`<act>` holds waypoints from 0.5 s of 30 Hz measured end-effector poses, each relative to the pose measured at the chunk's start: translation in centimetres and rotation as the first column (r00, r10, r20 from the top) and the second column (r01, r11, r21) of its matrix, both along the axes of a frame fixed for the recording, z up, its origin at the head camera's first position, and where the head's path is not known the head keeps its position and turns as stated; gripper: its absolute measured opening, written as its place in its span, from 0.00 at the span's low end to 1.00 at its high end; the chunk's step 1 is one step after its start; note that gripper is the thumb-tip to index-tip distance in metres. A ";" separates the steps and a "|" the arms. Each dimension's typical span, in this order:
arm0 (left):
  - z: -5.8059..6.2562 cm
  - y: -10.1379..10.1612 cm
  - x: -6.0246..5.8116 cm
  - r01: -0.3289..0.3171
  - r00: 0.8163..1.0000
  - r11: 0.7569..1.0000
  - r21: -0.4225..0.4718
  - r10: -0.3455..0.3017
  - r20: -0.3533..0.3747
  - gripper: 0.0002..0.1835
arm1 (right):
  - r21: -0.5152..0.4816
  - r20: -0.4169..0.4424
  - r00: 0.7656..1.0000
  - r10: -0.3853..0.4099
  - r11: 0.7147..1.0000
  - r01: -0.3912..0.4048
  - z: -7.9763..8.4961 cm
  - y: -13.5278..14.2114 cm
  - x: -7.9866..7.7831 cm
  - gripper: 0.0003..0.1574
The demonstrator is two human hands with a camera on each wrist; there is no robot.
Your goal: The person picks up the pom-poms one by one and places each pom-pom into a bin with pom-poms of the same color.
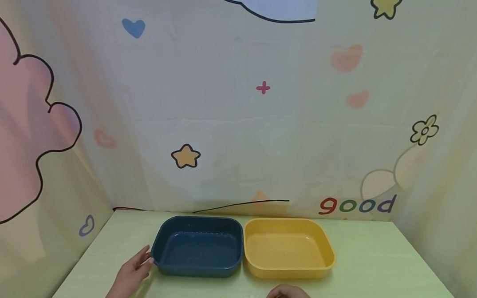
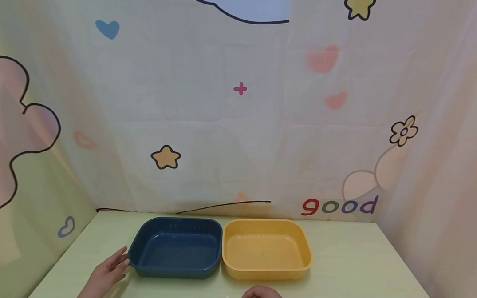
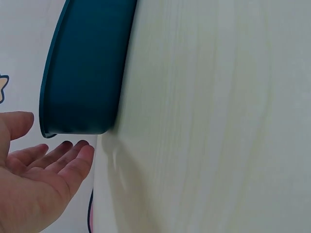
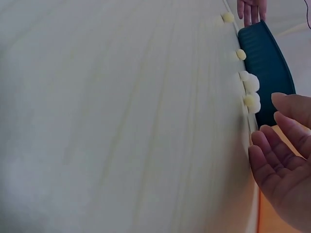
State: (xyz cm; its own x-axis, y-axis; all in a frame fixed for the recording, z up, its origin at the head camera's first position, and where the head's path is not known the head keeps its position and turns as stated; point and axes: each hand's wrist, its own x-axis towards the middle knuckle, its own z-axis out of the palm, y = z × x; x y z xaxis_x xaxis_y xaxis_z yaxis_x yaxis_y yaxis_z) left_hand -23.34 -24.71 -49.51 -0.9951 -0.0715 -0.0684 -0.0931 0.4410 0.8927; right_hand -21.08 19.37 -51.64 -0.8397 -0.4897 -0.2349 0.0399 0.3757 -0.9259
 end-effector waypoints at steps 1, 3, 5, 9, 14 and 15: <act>-0.1 0.0 -0.1 -0.001 1.000 1.000 0.003 0.001 0.003 0.32 | 0.009 -0.004 1.000 0.003 1.000 -0.003 0.0 -0.2 0.0 0.20; -0.2 0.0 -0.2 -0.003 1.000 1.000 0.001 0.003 0.005 0.31 | 0.023 -0.015 1.000 0.008 1.000 -0.008 0.0 -0.5 -0.1 0.19; -0.4 0.0 -0.3 -0.003 1.000 1.000 -0.002 0.003 0.011 0.31 | 0.035 -0.033 0.999 0.014 0.999 -0.013 -0.2 -0.8 -0.2 0.17; -0.5 0.0 -0.4 0.001 1.000 1.000 0.011 -0.001 0.015 0.31 | 0.071 -0.071 0.997 0.019 0.997 -0.014 -0.5 -1.1 -0.4 0.14; -0.6 0.0 -0.7 0.002 1.000 0.999 0.041 -0.003 0.024 0.31 | 0.121 -0.127 0.991 0.036 0.992 -0.021 -0.8 -1.3 -0.3 0.11; -0.6 0.0 -0.7 0.000 1.000 0.999 0.051 -0.001 0.028 0.31 | 0.130 -0.139 0.989 0.041 0.991 -0.023 -0.8 -1.3 -0.3 0.10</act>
